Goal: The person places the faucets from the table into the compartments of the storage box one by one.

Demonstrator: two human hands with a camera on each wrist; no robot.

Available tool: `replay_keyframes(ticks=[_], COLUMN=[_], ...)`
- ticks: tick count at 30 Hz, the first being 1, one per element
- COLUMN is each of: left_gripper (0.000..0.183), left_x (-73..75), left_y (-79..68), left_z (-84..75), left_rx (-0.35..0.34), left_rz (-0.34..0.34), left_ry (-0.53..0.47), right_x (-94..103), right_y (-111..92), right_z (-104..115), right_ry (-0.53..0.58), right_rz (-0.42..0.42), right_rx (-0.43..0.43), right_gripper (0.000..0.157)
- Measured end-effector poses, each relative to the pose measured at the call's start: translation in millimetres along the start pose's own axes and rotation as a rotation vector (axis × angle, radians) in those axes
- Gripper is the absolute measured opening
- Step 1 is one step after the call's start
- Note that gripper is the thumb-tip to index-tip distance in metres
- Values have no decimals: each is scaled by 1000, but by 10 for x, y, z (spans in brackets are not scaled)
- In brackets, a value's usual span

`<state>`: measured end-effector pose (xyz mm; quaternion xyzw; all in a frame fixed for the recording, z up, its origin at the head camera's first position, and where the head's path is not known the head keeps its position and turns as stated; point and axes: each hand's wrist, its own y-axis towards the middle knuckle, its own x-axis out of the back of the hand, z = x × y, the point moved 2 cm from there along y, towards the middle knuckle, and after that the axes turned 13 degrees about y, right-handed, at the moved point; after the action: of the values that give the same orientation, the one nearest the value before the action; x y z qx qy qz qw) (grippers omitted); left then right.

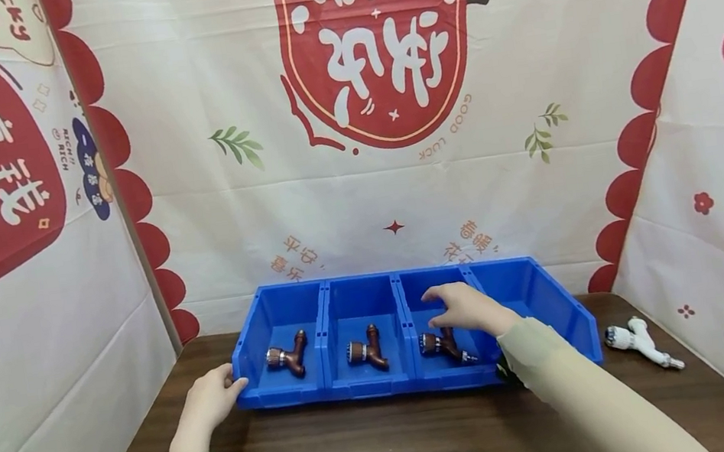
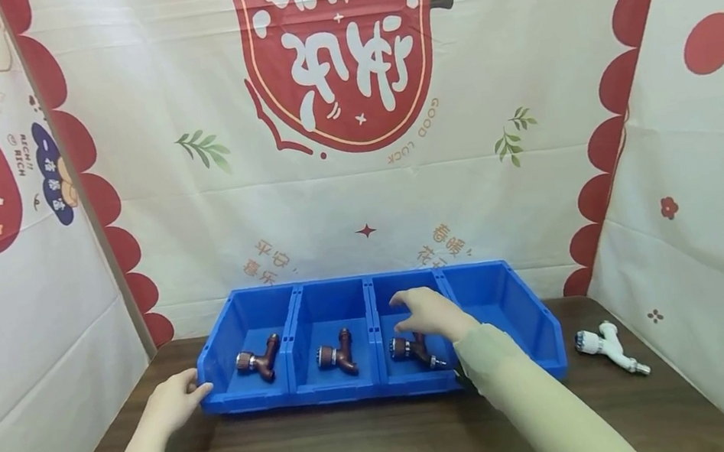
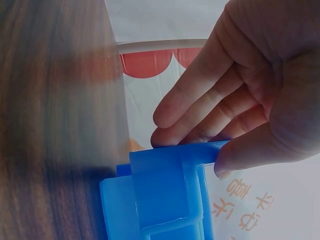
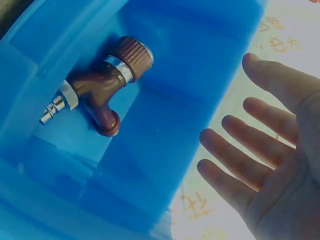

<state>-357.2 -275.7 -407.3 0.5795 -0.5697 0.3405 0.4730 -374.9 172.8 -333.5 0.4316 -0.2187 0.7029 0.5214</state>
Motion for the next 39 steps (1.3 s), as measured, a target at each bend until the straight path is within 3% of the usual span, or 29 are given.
replay_keyframes(ticks=[13, 25, 39], left_gripper=[44, 37, 37], left_x=[-24, 20, -25], left_y=[7, 21, 9], left_z=[-22, -16, -10], left_rx=[6, -12, -10], left_rz=[12, 9, -12], left_ry=[-10, 13, 15], right_x=[185, 215, 127], right_y=[-184, -276, -282], right_z=[46, 8, -102], right_ry=[24, 15, -89], right_rz=[-4, -21, -97], right_rx=[-10, 19, 58], right_gripper=[51, 50, 74])
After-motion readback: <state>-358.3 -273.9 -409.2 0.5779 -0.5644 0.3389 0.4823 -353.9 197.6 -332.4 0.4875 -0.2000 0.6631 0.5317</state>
